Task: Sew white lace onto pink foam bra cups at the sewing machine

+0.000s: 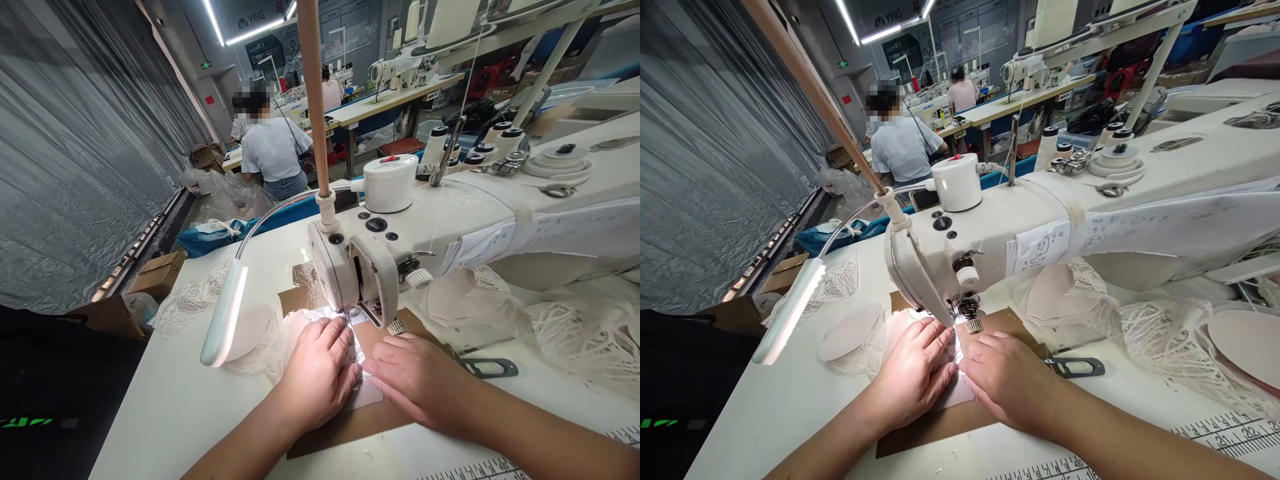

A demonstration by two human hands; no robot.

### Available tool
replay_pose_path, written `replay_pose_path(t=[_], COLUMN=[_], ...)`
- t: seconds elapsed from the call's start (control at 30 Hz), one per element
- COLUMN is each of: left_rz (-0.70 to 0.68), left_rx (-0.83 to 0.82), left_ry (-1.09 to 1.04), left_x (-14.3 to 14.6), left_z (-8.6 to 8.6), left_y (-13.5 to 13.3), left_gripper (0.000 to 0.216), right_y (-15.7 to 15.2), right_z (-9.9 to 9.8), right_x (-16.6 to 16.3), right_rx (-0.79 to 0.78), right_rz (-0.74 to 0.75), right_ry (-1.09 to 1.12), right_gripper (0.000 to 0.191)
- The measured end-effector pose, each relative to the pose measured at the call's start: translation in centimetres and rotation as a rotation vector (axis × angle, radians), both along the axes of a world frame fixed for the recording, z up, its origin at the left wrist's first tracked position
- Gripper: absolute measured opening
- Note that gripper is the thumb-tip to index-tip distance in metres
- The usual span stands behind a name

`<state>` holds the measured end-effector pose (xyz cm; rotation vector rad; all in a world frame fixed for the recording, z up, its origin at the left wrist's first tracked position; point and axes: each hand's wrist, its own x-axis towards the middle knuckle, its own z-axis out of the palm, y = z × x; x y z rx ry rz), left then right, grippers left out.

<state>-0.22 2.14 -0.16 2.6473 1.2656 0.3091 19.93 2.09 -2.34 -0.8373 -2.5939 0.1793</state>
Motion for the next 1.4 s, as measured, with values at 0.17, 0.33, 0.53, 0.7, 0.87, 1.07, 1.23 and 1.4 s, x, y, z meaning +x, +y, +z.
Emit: replay_pose_path(t=[0.17, 0.33, 0.53, 0.7, 0.87, 1.07, 1.23, 1.4], left_rz=[-0.025, -0.07, -0.07, -0.074, -0.052, -0.043, -0.043, -0.016], left_rx=[0.059, 0.06, 0.067, 0.092, 0.143, 0.149, 0.171, 0.212], left_ry=[0.018, 0.068, 0.072, 0.093, 0.092, 0.112, 0.097, 0.077], left_x=[-0.3, -0.3, -0.5, -1.0, -1.4, -1.7, -1.7, -2.1], left_z=[0.3, 0.7, 0.2, 0.0, -0.2, -0.3, -0.4, -0.6], left_y=[0.1, -0.1, 0.0, 0.8, 1.4, 1.6, 1.7, 2.2], left_gripper=[0.034, 0.029, 0.031, 0.036, 0.035, 0.035, 0.035, 0.035], right_y=[0.1, 0.2, 0.2, 0.4, 0.5, 0.5, 0.5, 0.7], right_z=[-0.2, -0.2, -0.4, -0.4, -0.2, -0.6, -0.4, 0.2], right_x=[0.0, 0.0, 0.0, -0.3, -0.7, -0.5, -0.3, -0.8], right_rx=[0.034, 0.05, 0.074, 0.102, 0.098, 0.131, 0.078, -0.015], right_rz=[-0.021, -0.046, -0.061, -0.132, -0.181, -0.147, -0.124, -0.137], right_ry=[-0.008, -0.002, 0.002, -0.048, -0.099, -0.075, -0.032, -0.039], right_gripper=[0.021, 0.021, 0.021, 0.019, 0.022, 0.027, 0.028, 0.028])
